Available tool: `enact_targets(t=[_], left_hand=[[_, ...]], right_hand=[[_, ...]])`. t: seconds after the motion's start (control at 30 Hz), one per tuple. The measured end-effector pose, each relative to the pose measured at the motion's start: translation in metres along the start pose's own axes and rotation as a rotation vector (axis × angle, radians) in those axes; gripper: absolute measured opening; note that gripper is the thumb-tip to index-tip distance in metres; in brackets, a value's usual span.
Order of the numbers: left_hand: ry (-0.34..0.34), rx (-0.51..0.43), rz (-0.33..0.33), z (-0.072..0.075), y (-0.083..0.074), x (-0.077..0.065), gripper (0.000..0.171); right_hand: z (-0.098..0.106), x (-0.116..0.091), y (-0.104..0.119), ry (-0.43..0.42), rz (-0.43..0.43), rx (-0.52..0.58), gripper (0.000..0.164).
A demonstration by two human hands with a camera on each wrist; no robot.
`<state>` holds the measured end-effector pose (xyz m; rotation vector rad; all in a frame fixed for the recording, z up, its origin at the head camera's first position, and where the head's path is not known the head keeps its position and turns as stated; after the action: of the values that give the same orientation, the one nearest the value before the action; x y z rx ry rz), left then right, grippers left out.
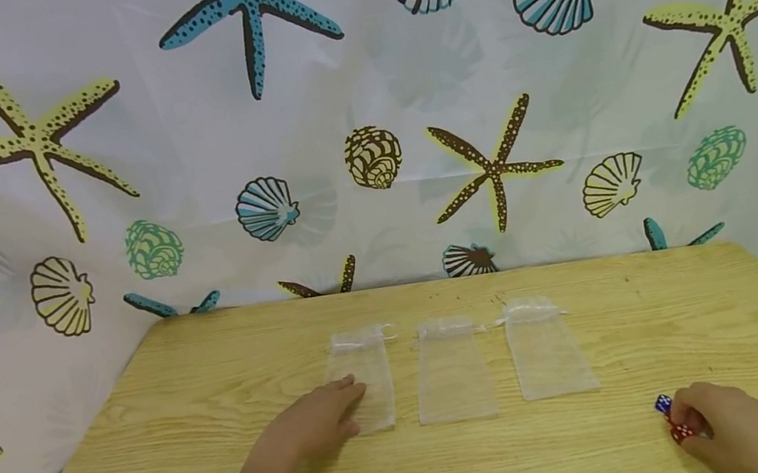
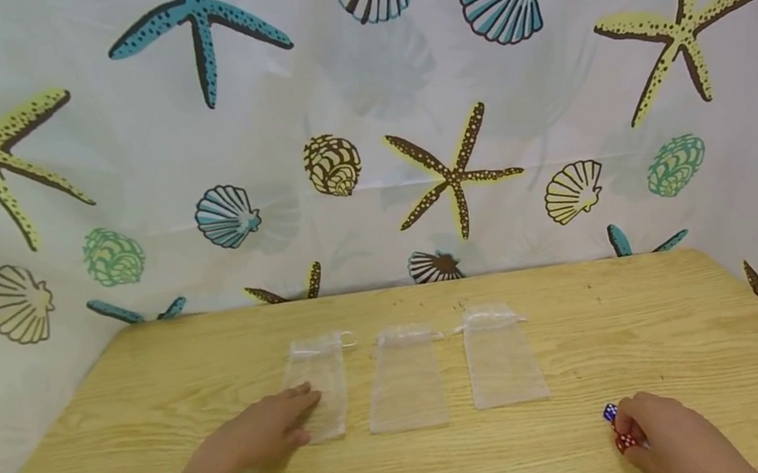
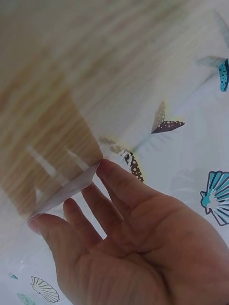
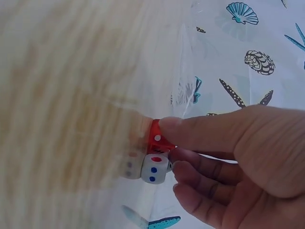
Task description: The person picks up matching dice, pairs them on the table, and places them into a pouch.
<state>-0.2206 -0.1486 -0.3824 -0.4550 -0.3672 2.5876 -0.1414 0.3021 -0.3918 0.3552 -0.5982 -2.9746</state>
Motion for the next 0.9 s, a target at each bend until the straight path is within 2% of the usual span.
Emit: enact_targets(t=[0.3, 0.4, 0.53, 0.6, 0.9], left_hand=[[-0.017, 0.008, 0.001, 0.003, -0.002, -0.001, 0.053], [-0.011, 0.011, 0.021, 0.004, 0.000, -0.001, 0.053], [-0.004, -0.002, 0.031, 0.004, 0.002, -0.002, 0.053], [-0.003, -0.016, 0.022, 0.003, 0.002, -0.002, 0.054], [0.000, -0.038, 0.018, -0.002, -0.001, -0.001, 0.054]], right_hand=[[0.003, 0.003, 0.006, 0.005, 0.003, 0.008, 0.010], [0.005, 0.005, 0.009, -0.036, 0.072, -0.017, 0.008], [0.008, 0.007, 0.016, -0.090, 0.232, -0.038, 0.013], [0.009, 0.009, 0.022, -0.091, 0.293, -0.017, 0.014], [0.005, 0.022, 0.062, -0.068, 0.410, 0.115, 0.014]])
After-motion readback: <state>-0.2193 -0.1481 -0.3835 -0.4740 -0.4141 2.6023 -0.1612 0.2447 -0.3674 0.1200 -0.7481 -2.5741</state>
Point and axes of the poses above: each hand's wrist, its own x-axis towards the middle knuckle, its own z-axis out of the back of the hand, y = z × x, the point moved 1 cm from there along x, towards the middle knuckle, and after that the axes turned 2 degrees about y, right-handed, at the moved point
